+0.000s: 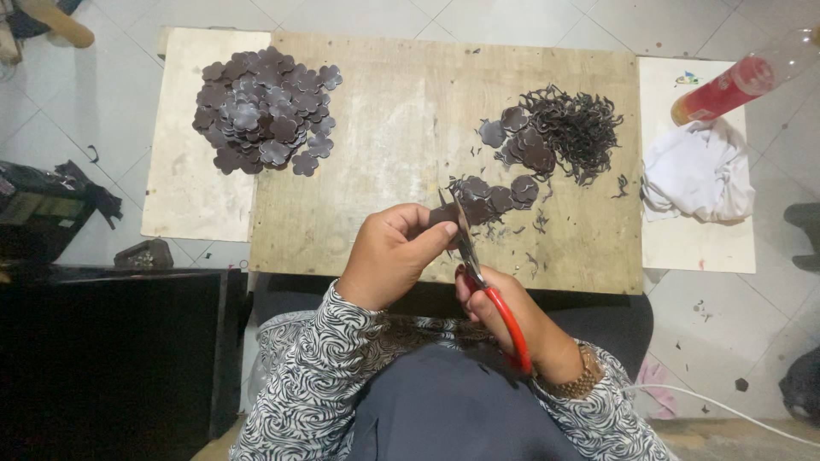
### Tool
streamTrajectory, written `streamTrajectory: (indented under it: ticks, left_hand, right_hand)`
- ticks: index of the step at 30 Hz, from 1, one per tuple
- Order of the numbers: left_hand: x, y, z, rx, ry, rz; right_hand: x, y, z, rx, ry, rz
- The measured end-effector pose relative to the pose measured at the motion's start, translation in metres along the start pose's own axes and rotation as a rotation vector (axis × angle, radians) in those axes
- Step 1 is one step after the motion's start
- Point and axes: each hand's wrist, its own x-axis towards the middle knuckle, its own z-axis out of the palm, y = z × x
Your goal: The person sits on the floor and uses red-handled scissors to trim the edges of dark brown, flower-shaped pieces. They hold each piece in the left hand and cut with the right, placing finished pieces into a pile on the left and discarding trimmings to the right.
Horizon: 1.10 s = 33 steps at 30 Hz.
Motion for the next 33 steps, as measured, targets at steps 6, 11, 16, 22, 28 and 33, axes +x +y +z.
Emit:
streamTrajectory:
  ticks: [6, 11, 16, 22, 28, 33]
  left_hand:
    - [0.0008, -0.0023, 0.0001, -0.106, -0.031, 0.005]
    - [0.0012, -0.0042, 0.0011, -0.165, -0.039, -0.011]
    - [0.0011, -0.0023, 0.0017, -0.146, -0.035, -0.002]
    - [-0.0015, 0.0029, -0.0035, 0.111, -0.035, 0.029]
    - [-0.0006, 0.0037, -0.0041, 0.046, -0.041, 0.013]
    - [-0.0003, -0.0003, -0.0004, -0.194, -0.093, -0.005]
  right_hand:
    - [-0.0006, -0.0008, 0.0021, 0.021, 0.008, -0.002]
    - [-0.0019, 0.0027, 0.0033, 0.065, 0.020, 0.002]
    - [-0.0019, 0.0046, 0.0028, 0.043, 0.027, 0.011]
    - [0.0014, 0.0030, 0.0029, -0.003, -0.010, -0.037]
    - [0.0028, 0.0012, 0.0027, -0.012, -0.009, 0.011]
    - [0.0008, -0.0026, 0.0046, 0.029, -0.009, 0.047]
